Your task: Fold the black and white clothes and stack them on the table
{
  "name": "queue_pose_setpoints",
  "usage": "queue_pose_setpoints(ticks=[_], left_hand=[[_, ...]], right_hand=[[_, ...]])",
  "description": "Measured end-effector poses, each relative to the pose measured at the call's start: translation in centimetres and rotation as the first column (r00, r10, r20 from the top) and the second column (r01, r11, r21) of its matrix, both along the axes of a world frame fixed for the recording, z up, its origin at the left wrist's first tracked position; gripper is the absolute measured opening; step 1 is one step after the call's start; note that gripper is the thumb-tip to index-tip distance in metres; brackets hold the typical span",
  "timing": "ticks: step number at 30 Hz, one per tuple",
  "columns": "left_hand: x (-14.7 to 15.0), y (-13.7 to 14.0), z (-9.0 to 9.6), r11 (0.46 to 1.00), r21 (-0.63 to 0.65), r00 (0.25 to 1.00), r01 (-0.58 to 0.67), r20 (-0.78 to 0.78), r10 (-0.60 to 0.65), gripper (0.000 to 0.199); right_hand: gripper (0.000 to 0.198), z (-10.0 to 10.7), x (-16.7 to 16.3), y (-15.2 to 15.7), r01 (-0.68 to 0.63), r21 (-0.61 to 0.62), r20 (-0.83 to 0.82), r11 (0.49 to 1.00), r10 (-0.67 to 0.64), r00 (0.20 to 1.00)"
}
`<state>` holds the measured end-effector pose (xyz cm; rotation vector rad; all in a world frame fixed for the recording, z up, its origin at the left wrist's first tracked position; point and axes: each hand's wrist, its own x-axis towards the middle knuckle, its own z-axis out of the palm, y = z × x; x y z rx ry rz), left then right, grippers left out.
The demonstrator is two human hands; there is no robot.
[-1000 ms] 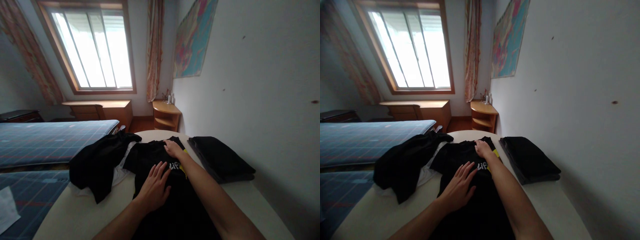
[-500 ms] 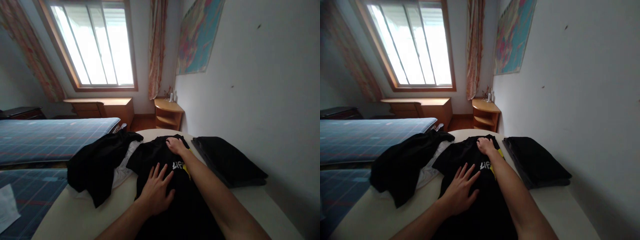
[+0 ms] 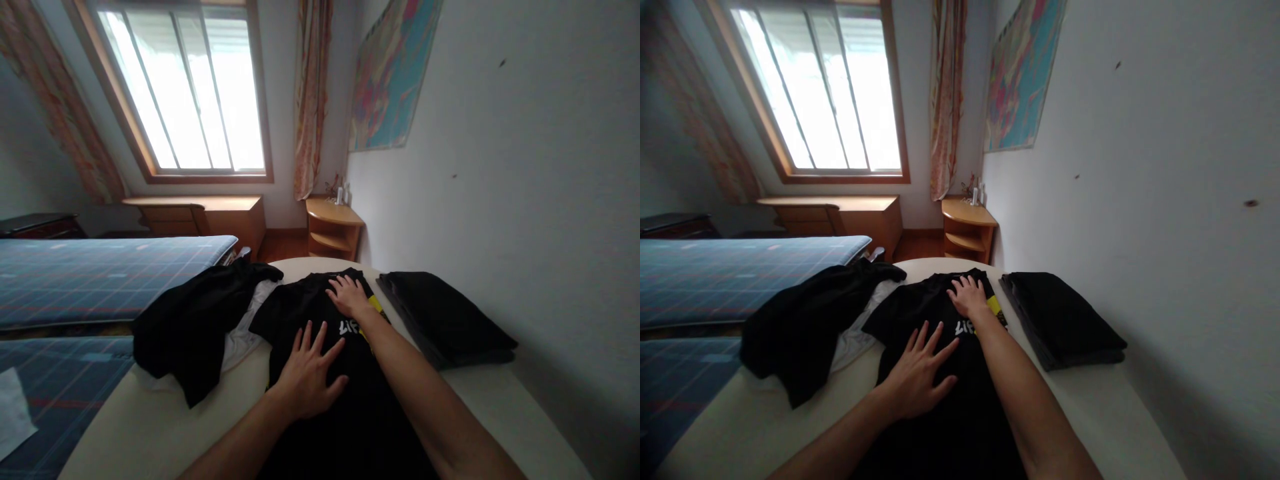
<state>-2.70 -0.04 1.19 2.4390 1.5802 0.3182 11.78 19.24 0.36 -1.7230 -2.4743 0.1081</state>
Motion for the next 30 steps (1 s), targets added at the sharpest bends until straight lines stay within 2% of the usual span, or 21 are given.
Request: queue_pose_setpoints(ticks=[3,6,8,14,19,25,30], left_hand=[[0.3,-0.2,0.2,0.999,0.041,1.000,0.012,0.002,-0.012,0.064],[0.8,-0.7,0.6,0.977,0.050,0.978,0.208,0.016,-0.209,0.059],[1.1,-1.0,0.8,0.957,0.034,0.957,0.288,0.026,-0.289,0.060],[2.0,-1.6,0.9,0.980,0.020,0.980,0.198,0.011,-0.199,0.071],[2.8,-2.9,1.3,0.923,-0.031,0.923,0.384,0.055,-0.382,0.067],[3.4,-4.6,1.7,0.863,-0.076,0.865,0.499,0.100,-0.492,0.071],[3.9,-5.7,1.8,0.834,-0.044,0.831,0.550,0.129,-0.541,0.074]], right_hand=[[0.054,0.5,0.0,-1.0,-0.021,0.050,-0.012,0.999,0.021,1.000],[0.053,0.6,0.6,-2.0,-0.021,0.057,-0.028,0.998,0.023,0.999],[0.055,0.4,1.2,-2.5,-0.001,0.037,-0.041,0.999,0.002,0.999],[0.064,-0.5,2.8,-3.2,0.051,-0.065,-0.091,0.997,-0.057,0.994],[0.067,-0.7,3.1,-3.6,0.051,-0.070,-0.102,0.996,-0.058,0.993],[0.066,-0.9,3.6,-4.0,0.125,-0.087,-0.061,0.988,-0.130,0.990],[0.069,-1.1,4.3,-3.9,0.174,-0.132,-0.030,0.976,-0.180,0.983]])
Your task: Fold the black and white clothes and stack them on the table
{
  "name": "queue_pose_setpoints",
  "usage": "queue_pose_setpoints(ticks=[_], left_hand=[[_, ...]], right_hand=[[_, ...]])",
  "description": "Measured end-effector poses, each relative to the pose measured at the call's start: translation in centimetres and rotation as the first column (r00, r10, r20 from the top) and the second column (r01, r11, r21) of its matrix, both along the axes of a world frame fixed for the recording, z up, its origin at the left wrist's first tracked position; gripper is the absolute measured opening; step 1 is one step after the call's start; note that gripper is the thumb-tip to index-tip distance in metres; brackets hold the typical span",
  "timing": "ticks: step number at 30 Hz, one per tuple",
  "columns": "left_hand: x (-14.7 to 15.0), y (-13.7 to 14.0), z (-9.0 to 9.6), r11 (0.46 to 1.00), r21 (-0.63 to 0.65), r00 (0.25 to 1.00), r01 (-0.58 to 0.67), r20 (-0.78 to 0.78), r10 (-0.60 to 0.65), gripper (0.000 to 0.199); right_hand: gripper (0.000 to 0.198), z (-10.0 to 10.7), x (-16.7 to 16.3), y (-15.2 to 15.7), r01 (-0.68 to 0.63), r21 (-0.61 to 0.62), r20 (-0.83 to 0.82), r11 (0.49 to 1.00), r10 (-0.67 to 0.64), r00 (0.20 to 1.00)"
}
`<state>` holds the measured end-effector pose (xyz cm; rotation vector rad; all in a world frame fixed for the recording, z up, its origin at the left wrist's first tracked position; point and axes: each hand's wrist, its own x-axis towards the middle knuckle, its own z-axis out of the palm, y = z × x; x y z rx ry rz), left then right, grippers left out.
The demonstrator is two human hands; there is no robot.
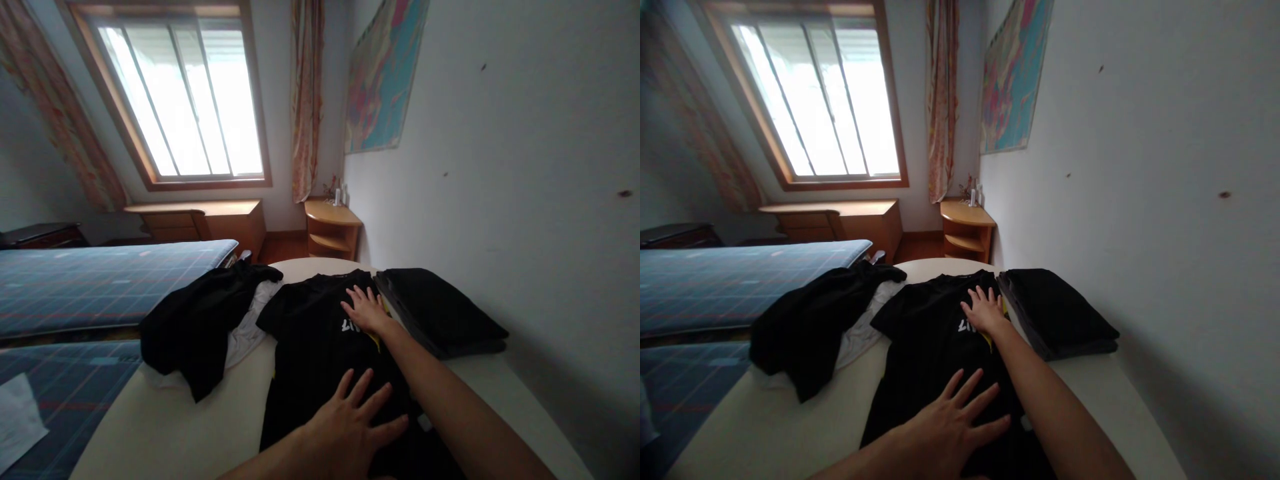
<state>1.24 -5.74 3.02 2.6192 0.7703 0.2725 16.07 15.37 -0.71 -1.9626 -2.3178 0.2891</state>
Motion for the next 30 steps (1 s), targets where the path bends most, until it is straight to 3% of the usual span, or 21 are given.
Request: queue_pose_setpoints(ticks=[7,11,20,23,25,26,27,30], left_hand=[[-0.1,0.0,0.2,1.000,-0.010,1.000,0.000,0.006,0.000,0.081],[0.0,0.5,0.1,0.998,-0.019,0.997,-0.065,0.033,0.066,0.081],[-0.1,1.1,-1.1,0.992,-0.007,0.991,-0.127,0.048,0.128,0.080],[-0.6,2.3,-0.7,0.975,0.042,0.975,-0.220,0.049,0.218,0.073],[-1.6,3.9,0.2,0.918,0.134,0.928,-0.373,0.065,0.367,0.060],[-2.5,4.9,0.8,0.857,0.191,0.878,-0.478,0.095,0.469,0.052],[-3.5,5.8,1.4,0.781,0.240,0.815,-0.577,0.117,0.567,0.045],[-7.4,8.0,2.8,0.441,0.315,0.499,-0.840,0.133,0.856,0.039]], right_hand=[[0.072,0.1,0.5,1.4,-0.105,0.012,0.002,0.994,0.105,0.994],[0.070,0.4,0.3,2.3,-0.144,0.046,-0.002,0.988,0.144,0.990],[0.068,0.7,-0.7,3.7,-0.123,0.058,0.004,0.991,0.123,0.992],[0.067,0.9,-1.5,3.7,-0.099,0.097,0.005,0.990,0.099,0.995],[0.063,1.1,-2.4,3.4,-0.097,0.144,0.000,0.985,0.097,0.995],[0.061,1.1,-2.9,3.2,-0.100,0.171,-0.005,0.980,0.102,0.995],[0.059,1.2,-3.5,2.9,-0.104,0.196,-0.014,0.975,0.108,0.994],[0.054,1.4,-5.1,2.1,-0.126,0.258,-0.051,0.958,0.143,0.988]])
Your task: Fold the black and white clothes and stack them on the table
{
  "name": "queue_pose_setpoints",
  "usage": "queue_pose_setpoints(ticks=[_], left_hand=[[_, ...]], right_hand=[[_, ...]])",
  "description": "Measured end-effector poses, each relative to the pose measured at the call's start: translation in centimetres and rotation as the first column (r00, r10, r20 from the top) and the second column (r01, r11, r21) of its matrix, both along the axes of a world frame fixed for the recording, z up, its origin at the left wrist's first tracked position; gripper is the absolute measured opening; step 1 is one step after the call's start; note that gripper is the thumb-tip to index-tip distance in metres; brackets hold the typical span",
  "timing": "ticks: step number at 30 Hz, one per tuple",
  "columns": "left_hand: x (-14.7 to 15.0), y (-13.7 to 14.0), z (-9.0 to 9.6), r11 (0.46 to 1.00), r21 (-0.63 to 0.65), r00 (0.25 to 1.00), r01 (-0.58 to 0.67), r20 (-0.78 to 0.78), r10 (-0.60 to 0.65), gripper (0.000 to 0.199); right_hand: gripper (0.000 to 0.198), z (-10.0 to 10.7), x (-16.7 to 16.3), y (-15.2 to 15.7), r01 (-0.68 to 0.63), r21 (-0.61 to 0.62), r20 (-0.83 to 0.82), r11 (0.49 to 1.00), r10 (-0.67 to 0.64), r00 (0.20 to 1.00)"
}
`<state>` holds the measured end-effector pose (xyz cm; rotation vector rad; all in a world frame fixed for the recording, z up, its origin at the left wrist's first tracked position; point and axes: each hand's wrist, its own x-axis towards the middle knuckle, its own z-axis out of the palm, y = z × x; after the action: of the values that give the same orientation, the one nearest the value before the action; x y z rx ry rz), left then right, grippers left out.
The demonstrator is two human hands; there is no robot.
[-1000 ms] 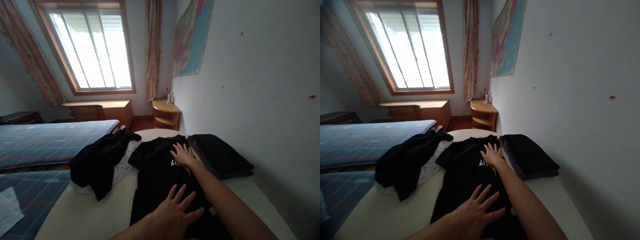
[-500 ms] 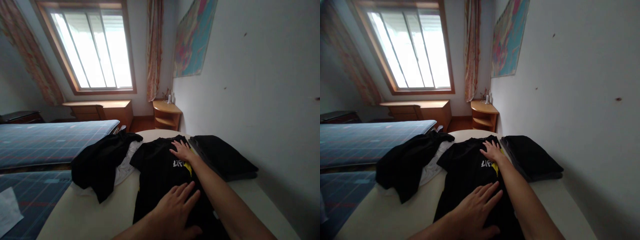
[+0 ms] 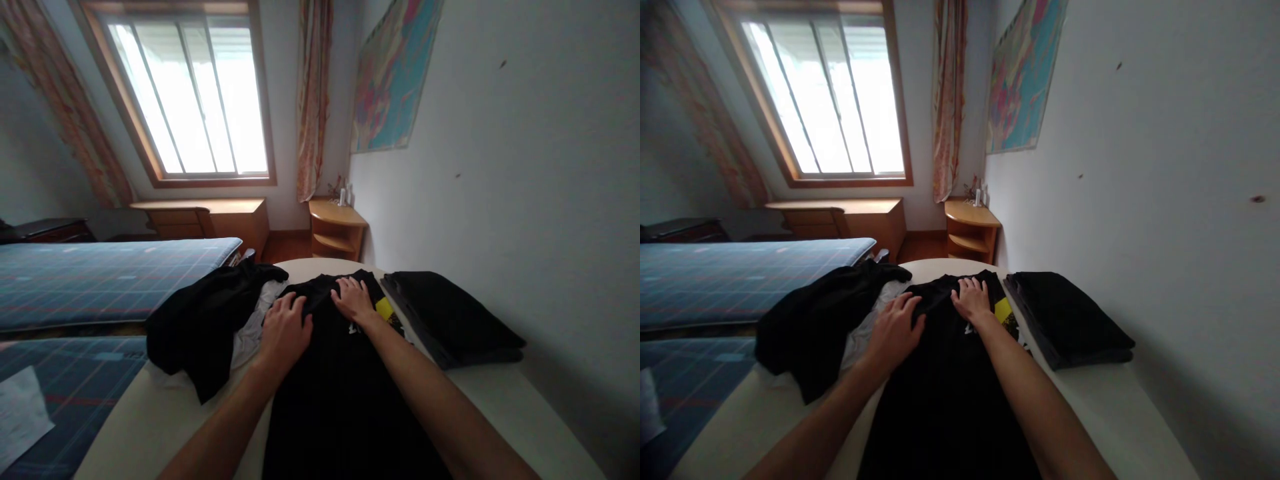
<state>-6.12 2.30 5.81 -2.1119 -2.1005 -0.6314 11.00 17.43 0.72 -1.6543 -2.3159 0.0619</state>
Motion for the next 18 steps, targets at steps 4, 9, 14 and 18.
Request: queue_pose_setpoints(ticks=[4,9,14,18], left_hand=[[-4.1,1.1,0.3,0.949,-0.180,0.965,-0.259,-0.093,0.246,0.048],[-6.5,1.7,0.2,0.943,-0.213,0.963,-0.255,0.028,0.267,0.031],[-9.1,3.4,0.2,0.963,0.127,0.888,-0.240,0.429,0.165,0.013],[-9.9,4.4,-0.3,0.962,0.222,0.785,-0.156,0.619,-0.016,0.024]], right_hand=[[0.045,0.6,-1.9,-0.8,-0.109,0.054,-0.039,0.993,0.111,0.993],[0.035,1.4,-4.0,-1.5,-0.182,0.076,-0.064,0.980,0.187,0.980],[0.035,1.3,-5.3,-2.4,-0.246,0.025,-0.070,0.969,0.247,0.966],[0.046,0.4,-6.0,-2.5,-0.241,-0.038,-0.051,0.970,0.239,0.970]])
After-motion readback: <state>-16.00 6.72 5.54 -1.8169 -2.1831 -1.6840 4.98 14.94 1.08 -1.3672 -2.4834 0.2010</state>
